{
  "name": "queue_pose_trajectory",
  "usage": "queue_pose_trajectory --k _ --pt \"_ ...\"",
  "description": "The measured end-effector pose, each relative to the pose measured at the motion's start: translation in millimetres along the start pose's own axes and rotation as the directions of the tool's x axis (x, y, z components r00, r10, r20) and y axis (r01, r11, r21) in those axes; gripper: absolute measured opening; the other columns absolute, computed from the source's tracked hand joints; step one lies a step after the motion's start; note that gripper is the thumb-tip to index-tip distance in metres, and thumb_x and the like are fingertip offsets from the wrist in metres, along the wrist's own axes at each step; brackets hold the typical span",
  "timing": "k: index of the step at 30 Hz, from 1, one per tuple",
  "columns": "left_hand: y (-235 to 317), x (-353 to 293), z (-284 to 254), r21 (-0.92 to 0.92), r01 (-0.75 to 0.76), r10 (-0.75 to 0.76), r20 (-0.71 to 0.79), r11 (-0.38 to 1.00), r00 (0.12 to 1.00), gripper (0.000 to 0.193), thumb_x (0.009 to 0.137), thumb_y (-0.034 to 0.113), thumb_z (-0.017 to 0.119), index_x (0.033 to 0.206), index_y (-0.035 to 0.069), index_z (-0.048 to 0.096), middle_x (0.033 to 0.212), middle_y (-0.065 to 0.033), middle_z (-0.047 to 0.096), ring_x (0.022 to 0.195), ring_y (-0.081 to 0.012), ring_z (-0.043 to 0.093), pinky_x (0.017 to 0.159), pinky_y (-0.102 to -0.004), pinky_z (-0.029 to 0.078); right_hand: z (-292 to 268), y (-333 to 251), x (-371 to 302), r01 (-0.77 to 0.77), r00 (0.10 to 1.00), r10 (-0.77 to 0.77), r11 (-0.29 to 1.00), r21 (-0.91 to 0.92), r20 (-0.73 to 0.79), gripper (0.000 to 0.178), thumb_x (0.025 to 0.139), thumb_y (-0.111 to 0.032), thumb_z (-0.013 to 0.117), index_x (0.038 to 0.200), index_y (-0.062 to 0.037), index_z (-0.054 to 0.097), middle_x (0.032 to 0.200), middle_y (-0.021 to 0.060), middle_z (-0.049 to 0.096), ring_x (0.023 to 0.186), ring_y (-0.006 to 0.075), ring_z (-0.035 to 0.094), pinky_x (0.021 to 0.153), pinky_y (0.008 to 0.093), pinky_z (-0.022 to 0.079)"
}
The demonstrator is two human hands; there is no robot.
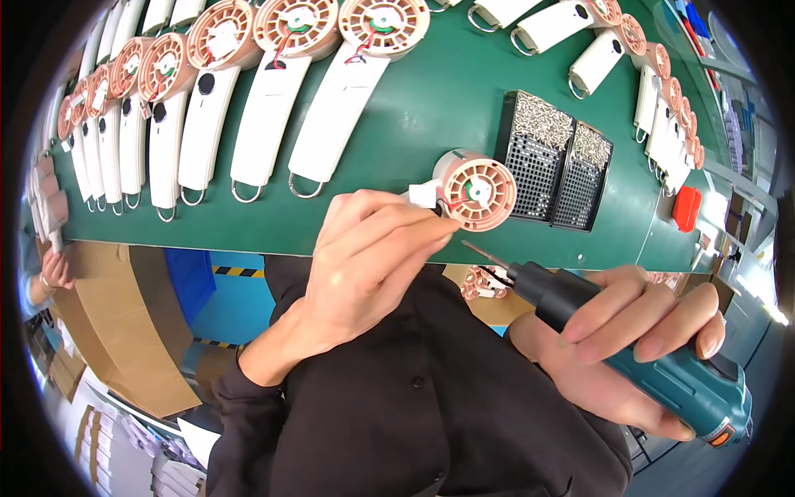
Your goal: Assembling portable handheld fans on a production line using an electric screwdriver.
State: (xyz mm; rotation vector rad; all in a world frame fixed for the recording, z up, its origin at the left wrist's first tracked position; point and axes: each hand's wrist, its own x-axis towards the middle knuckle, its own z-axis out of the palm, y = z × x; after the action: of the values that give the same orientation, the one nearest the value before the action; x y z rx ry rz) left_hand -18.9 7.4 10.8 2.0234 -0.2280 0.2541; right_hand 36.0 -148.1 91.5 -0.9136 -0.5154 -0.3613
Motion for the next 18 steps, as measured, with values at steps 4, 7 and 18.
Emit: queue_pose_trajectory --k 4,7,18 --pt "-3 -3 -2 0.086 -0.026 0.025 0.010 0.996 1.000 0.026 0.068 -0.002 0.075 0.093 0.004 0.071 0.087 -0.0051 0.068 0.081 -0.0217 0.059 0.074 -0.0306 0.043 -8 -7 1 -0.089 0.993 0.093 0.995 -0.048 0.073 0.063 0.080 -0.054 0.060 0.103 0.0025 0.044 0.077 0.0077 0.043 0.037 0.0153 0.041 0.029 0.0283 0.037" --pt "-9 -3 -1 0.182 -0.110 0.119 -0.037 0.977 0.992 0.030 0.064 0.002 0.078 0.093 0.006 0.070 0.087 -0.0009 0.066 0.078 -0.0184 0.057 0.067 -0.0287 0.038 -14 -10 2 -0.104 0.992 0.108 0.992 -0.069 0.061 0.063 0.080 -0.054 0.060 0.103 0.0027 0.045 0.077 0.0078 0.043 0.037 0.0155 0.041 0.029 0.0286 0.037" --pt "-2 6 -5 0.204 -0.107 0.129 -0.098 0.973 0.987 0.026 0.063 -0.001 0.077 0.088 0.004 0.069 0.083 -0.0060 0.065 0.073 -0.0226 0.057 0.067 -0.0315 0.042 -48 -15 -2 -0.038 0.996 0.031 0.995 -0.088 -0.082 0.077 0.081 -0.063 0.058 0.113 0.0051 0.045 0.082 0.0102 0.045 0.042 0.0219 0.046 0.035 0.0332 0.039"
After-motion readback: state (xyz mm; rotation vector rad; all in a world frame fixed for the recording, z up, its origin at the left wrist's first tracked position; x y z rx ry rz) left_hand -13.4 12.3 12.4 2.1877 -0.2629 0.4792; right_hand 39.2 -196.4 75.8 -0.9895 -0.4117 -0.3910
